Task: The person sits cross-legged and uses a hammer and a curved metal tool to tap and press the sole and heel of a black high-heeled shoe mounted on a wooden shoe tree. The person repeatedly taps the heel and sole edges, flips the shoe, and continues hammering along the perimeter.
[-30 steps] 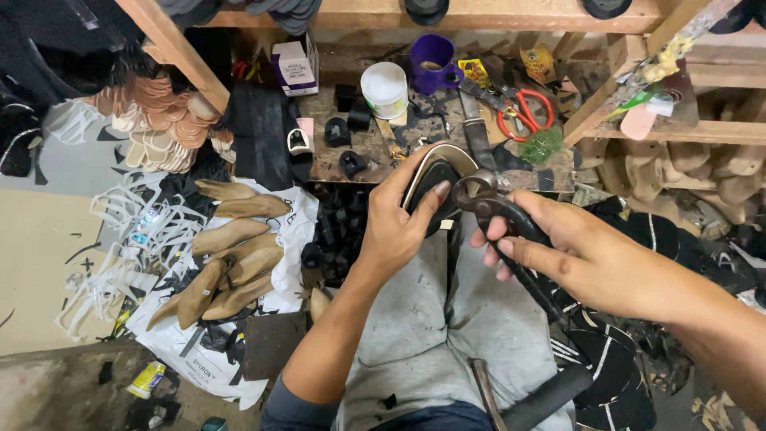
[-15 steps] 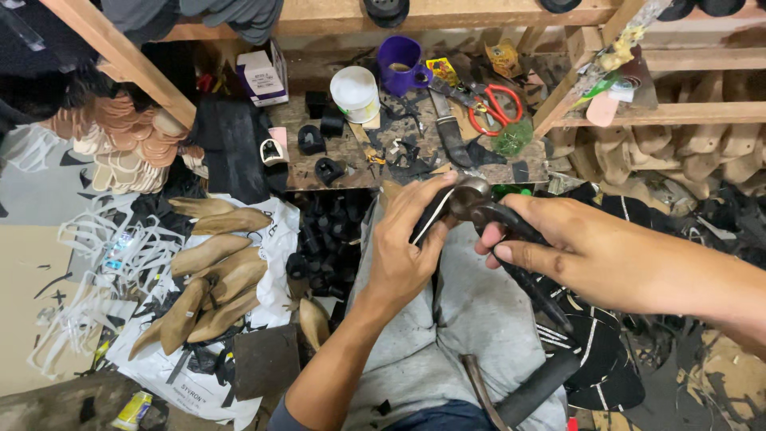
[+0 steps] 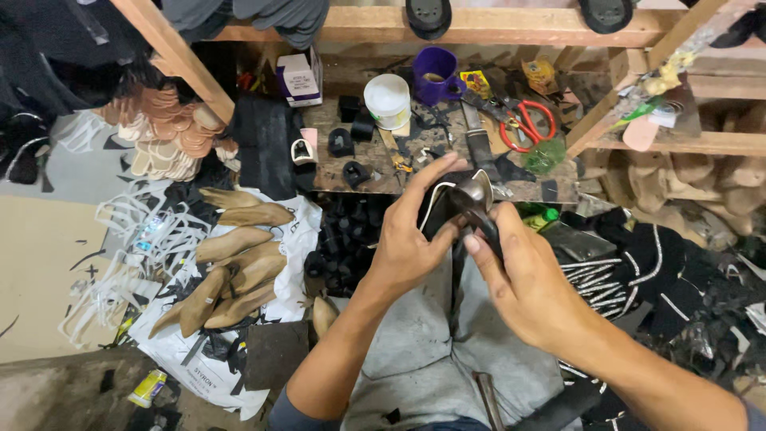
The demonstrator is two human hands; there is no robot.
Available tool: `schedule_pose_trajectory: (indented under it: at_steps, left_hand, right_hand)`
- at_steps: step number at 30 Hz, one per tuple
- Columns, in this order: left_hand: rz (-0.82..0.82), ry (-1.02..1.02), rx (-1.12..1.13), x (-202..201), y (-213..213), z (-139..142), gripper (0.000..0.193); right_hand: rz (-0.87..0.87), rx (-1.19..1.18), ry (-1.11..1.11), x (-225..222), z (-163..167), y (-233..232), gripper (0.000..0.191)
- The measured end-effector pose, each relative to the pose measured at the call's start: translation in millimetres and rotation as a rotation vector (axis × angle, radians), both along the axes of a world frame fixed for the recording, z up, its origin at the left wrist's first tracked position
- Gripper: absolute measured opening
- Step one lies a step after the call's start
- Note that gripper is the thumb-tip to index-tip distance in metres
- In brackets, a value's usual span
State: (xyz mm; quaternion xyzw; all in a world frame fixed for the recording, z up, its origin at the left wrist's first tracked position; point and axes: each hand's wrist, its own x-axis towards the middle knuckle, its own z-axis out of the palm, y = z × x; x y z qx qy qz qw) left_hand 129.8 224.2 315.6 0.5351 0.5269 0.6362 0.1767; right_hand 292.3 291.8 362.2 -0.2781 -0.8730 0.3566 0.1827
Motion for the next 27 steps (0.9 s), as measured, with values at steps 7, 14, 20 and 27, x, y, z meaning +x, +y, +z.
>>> schedule_pose_trajectory:
  at_steps: [7,14,20,27]
  left_hand:
    - [-0.022,-0.116,0.037,-16,5,-12,0.053]
    - [0.013,-0.147,-0.014,-16,10,-13,0.056]
    - [0.021,-0.034,-0.008,-4,7,-16,0.056]
    - [0.050,0.062,0.020,5,9,-15,0.052]
  right_hand:
    - [-0.011,0.102,0.276,-32,-49,-3,0.018]
    - [0.138,-0.049,0.123,-10,-19,18,0.020]
    - [0.071,-0.106,-0.015,3,3,12,0.020]
    - [0.103,0.018,0.051,16,5,11,0.024]
